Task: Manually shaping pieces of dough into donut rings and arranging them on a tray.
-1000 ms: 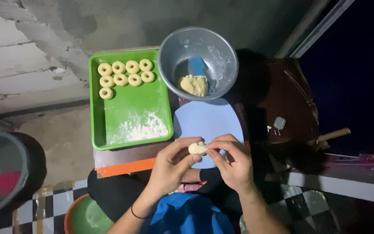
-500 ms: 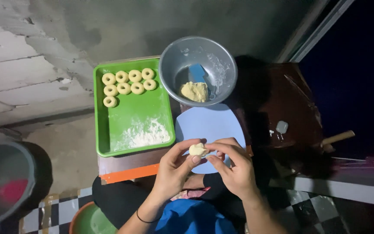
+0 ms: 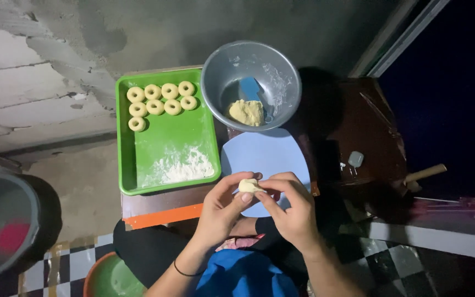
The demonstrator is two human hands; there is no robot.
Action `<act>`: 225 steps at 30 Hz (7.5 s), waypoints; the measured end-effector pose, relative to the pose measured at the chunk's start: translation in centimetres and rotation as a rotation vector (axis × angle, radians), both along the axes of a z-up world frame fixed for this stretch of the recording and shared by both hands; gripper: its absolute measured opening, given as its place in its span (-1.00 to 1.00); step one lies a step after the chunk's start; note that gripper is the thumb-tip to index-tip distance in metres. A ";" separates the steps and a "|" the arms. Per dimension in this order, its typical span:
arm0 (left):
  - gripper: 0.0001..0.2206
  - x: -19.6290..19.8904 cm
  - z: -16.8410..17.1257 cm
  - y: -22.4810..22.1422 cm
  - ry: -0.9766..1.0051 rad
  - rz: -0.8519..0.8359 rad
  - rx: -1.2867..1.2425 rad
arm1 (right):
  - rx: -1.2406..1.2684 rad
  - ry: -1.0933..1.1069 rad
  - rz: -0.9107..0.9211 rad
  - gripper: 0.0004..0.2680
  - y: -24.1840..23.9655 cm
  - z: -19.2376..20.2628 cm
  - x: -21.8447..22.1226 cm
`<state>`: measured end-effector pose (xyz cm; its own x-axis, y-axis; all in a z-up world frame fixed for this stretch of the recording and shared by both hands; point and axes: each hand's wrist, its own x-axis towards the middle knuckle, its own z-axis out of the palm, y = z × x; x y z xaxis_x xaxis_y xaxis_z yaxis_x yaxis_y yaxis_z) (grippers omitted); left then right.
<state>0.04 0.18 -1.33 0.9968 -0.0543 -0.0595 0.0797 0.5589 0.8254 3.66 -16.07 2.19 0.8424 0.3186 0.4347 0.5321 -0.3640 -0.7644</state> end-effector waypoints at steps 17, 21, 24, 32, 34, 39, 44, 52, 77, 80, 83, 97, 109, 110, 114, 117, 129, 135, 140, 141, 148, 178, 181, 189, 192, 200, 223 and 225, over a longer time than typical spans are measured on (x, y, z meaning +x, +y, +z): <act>-0.61 0.4 -1.3 -1.3 0.060 0.119 0.013 | 0.090 -0.149 0.038 -0.96 -0.8 -1.0 1.4; -0.61 0.7 -1.8 -1.6 0.080 0.128 0.033 | 0.147 -0.102 0.041 -0.96 -1.0 -1.3 1.6; -0.62 1.6 -3.0 -1.9 0.092 0.142 0.008 | 0.175 -0.105 -0.017 -0.89 -0.9 -1.5 2.0; -0.62 2.4 -1.7 -2.2 0.103 0.141 0.013 | 0.047 -0.220 0.051 -0.77 -1.3 -0.6 2.1; -0.63 2.6 -1.9 -2.3 0.093 0.139 0.009 | 0.039 -0.206 0.068 -0.69 -1.6 -0.4 2.2; -0.65 2.3 -2.0 -1.8 0.054 0.150 0.038 | -0.012 -0.245 0.114 -0.66 -1.8 0.9 2.6; -0.64 2.1 -0.8 -1.2 0.062 0.108 0.177 | -0.110 -0.233 0.133 -0.58 -1.8 0.4 2.4; -0.63 1.5 0.3 0.4 -0.010 0.064 0.276 | -0.087 -0.132 0.292 -0.51 -2.0 2.1 3.4; -0.54 1.1 1.6 1.1 -0.077 -0.083 0.240 | -0.063 -0.239 0.076 -0.62 -0.5 -1.4 0.5; -0.53 1.9 1.1 0.1 -0.091 -0.061 0.148 | -0.011 -0.295 -0.012 -0.61 0.2 -1.7 0.9; -0.57 1.6 -0.4 -1.4 0.011 -0.023 -0.084 | -0.017 -0.276 -0.049 -0.57 -0.2 -2.5 -0.1; -0.65 1.3 -2.9 -1.6 0.036 -0.031 -0.142 | -0.052 -0.247 -0.143 -0.68 1.2 -3.1 -1.1; -0.56 2.4 -5.0 -1.0 0.090 -0.055 -0.372 | -0.080 -0.249 -0.063 -0.73 1.3 -4.9 0.8; -0.48 2.6 -5.1 -1.0 0.103 -0.024 -0.274 | -0.094 -0.273 -0.064 -0.72 1.2 -4.9 1.1; -0.31 2.8 -2.8 -1.3 0.221 -0.003 -0.375 | -0.167 -0.330 -0.008 -0.71 0.8 -7.3 1.3; -0.51 3.4 -1.6 -2.7 0.296 0.086 -0.405 | -0.210 -0.386 0.084 -0.68 1.1 -5.0 2.1; -0.13 2.2 -5.8 -2.0 0.393 -0.151 -0.347 | -0.075 -0.246 0.085 -0.76 0.3 -11.8 4.1; -0.68 -1.4 -10.7 1.5 0.615 0.072 -0.176 | 0.028 -0.433 -0.171 -0.81 -0.3 -14.9 8.7; -0.72 -2.0 -12.3 1.8 0.626 0.038 -0.079 | -0.455 0.056 -0.047 -0.53 -0.9 -19.5 7.8; -0.72 -1.6 -13.0 1.9 0.614 0.043 -0.013 | -0.250 0.138 -0.133 -0.51 -0.8 -18.1 8.2; -0.76 -0.3 -18.2 3.6 0.535 -0.128 0.802 | -0.246 -0.090 -0.118 -0.62 -0.8 -21.5 8.8; -0.56 2.3 -19.1 3.7 0.415 -0.275 1.081 | -0.562 -0.364 -0.146 -0.72 -2.3 -24.9 9.5; -0.57 1.4 -19.8 3.7 0.427 -0.267 1.072 | -0.376 -0.178 -0.083 -0.69 -4.0 -26.9 9.9; -0.56 1.9 -19.3 3.7 0.437 -0.251 1.075 | -0.126 -0.045 -0.497 -0.77 -4.3 -19.6 9.5; -0.56 1.9 -19.4 3.5 0.448 -0.254 1.076 | 0.022 -0.424 -0.376 -0.79 -3.6 -14.4 8.8; -0.58 1.9 -16.2 3.4 0.486 -0.273 1.065 | -0.445 -0.020 -0.191 -0.66 -3.2 -21.0 7.3; -0.58 2.8 -18.4 3.9 0.462 -0.326 1.079 | -0.739 0.089 -0.019 -0.57 1.0 -20.9 7.7; -0.60 3.1 -17.3 3.6 0.486 -0.334 1.062 | -0.744 0.163 -0.050 -0.55 1.8 -20.1 8.2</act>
